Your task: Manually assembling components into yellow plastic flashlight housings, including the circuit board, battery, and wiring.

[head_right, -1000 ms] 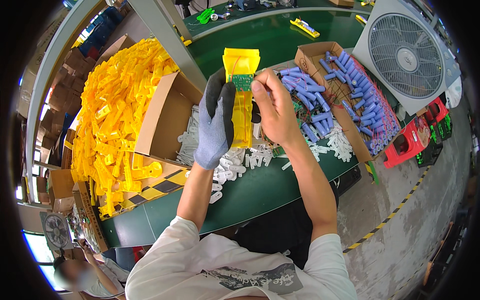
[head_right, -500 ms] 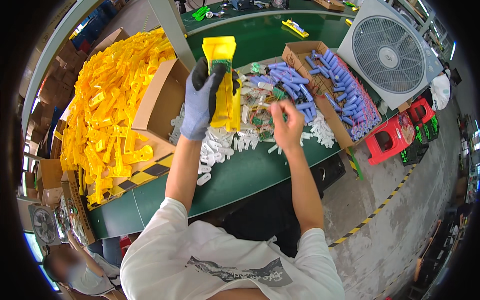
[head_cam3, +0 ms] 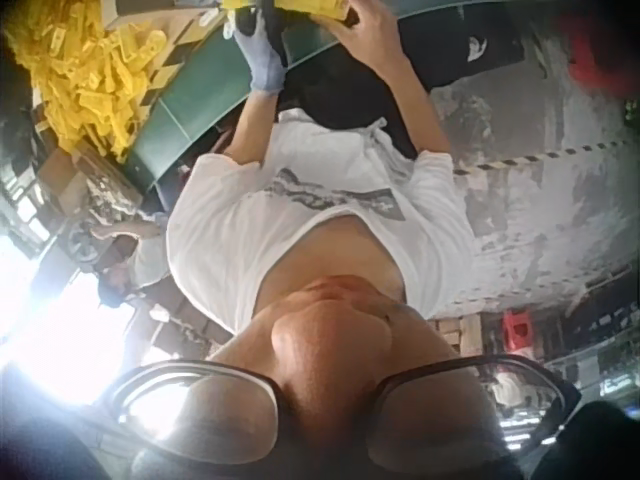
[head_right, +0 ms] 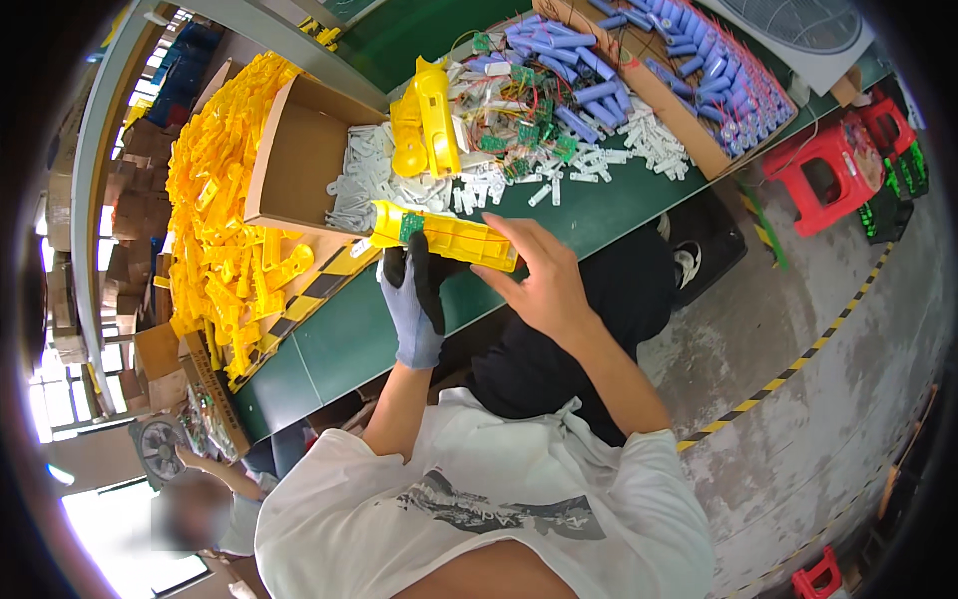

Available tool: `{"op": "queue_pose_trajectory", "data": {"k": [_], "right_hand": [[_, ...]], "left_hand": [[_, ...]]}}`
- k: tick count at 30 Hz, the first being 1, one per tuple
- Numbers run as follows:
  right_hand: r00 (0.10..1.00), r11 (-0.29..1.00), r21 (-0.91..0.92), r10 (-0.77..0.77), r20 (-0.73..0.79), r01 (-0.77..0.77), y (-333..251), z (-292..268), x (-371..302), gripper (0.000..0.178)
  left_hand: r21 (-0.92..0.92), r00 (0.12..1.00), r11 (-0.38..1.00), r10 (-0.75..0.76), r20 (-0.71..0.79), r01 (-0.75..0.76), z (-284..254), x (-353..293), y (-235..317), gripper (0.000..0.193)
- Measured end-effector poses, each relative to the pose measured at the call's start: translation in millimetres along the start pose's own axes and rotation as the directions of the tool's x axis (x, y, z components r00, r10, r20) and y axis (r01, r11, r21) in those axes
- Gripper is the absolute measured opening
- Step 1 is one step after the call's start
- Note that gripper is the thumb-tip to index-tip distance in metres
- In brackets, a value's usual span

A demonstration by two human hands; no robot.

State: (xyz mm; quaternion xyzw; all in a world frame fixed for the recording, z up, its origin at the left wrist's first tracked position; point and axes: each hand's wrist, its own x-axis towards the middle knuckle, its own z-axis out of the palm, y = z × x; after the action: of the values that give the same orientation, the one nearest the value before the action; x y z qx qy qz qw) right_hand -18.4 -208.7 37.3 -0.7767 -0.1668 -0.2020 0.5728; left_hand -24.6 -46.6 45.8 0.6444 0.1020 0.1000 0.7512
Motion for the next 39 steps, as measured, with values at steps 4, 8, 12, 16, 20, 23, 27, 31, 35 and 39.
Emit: {"op": "queue_pose_trajectory", "data": {"k": [4,8,12,16,20,23,27,31,35,39], "right_hand": [[0.986,0.998,-0.055,-0.017,0.164,0.026,24.6,-24.2,-8.2,0.048],[0.946,0.99,-0.134,0.014,0.324,0.032,43.3,-40.9,-12.4,0.048],[0.893,0.991,-0.133,0.032,0.45,0.031,45.4,-54.7,-6.4,0.048],[0.904,0.991,-0.12,-0.003,0.428,0.06,50.6,-55.3,-3.5,0.047],[0.889,0.99,-0.139,0.076,0.451,-0.014,49.7,-55.4,-1.0,0.046],[0.88,0.988,-0.142,0.115,0.461,-0.055,47.2,-53.8,0.5,0.045],[0.874,0.981,-0.193,0.12,0.472,-0.031,44.2,-51.4,4.0,0.045],[0.878,0.965,-0.25,0.185,0.442,-0.077,37.3,-50.6,8.7,0.049],[0.829,0.949,-0.28,0.27,0.49,-0.143,36.3,-47.4,15.0,0.05],[0.815,0.958,-0.181,0.286,0.505,-0.224,40.5,-47.9,17.5,0.049]], "left_hand": [[0.376,0.98,0.922,0.014,0.197,-0.089,-24.6,-49.5,8.7,0.024],[0.687,0.685,0.144,0.356,0.636,-0.713,12.3,-46.3,49.2,0.039],[0.683,0.695,0.132,0.114,0.71,-0.719,26.3,-10.9,20.5,0.038],[0.686,0.728,0.28,0.075,0.682,-0.671,28.4,-3.6,5.3,0.032],[0.652,0.712,0.359,0.053,0.701,-0.668,20.7,10.6,-2.9,0.028],[0.606,0.683,0.419,0.049,0.729,-0.677,12.9,19.3,-2.3,0.028],[0.545,0.674,0.513,0.092,0.733,-0.663,1.2,24.2,-8.2,0.027],[0.441,0.575,0.456,0.211,0.791,-0.773,-7.3,34.0,-7.1,0.029],[0.434,0.593,0.482,0.245,0.767,-0.761,-26.8,39.0,-12.7,0.029],[0.408,0.624,0.55,0.287,0.727,-0.729,-32.5,39.4,-22.8,0.031]]}}
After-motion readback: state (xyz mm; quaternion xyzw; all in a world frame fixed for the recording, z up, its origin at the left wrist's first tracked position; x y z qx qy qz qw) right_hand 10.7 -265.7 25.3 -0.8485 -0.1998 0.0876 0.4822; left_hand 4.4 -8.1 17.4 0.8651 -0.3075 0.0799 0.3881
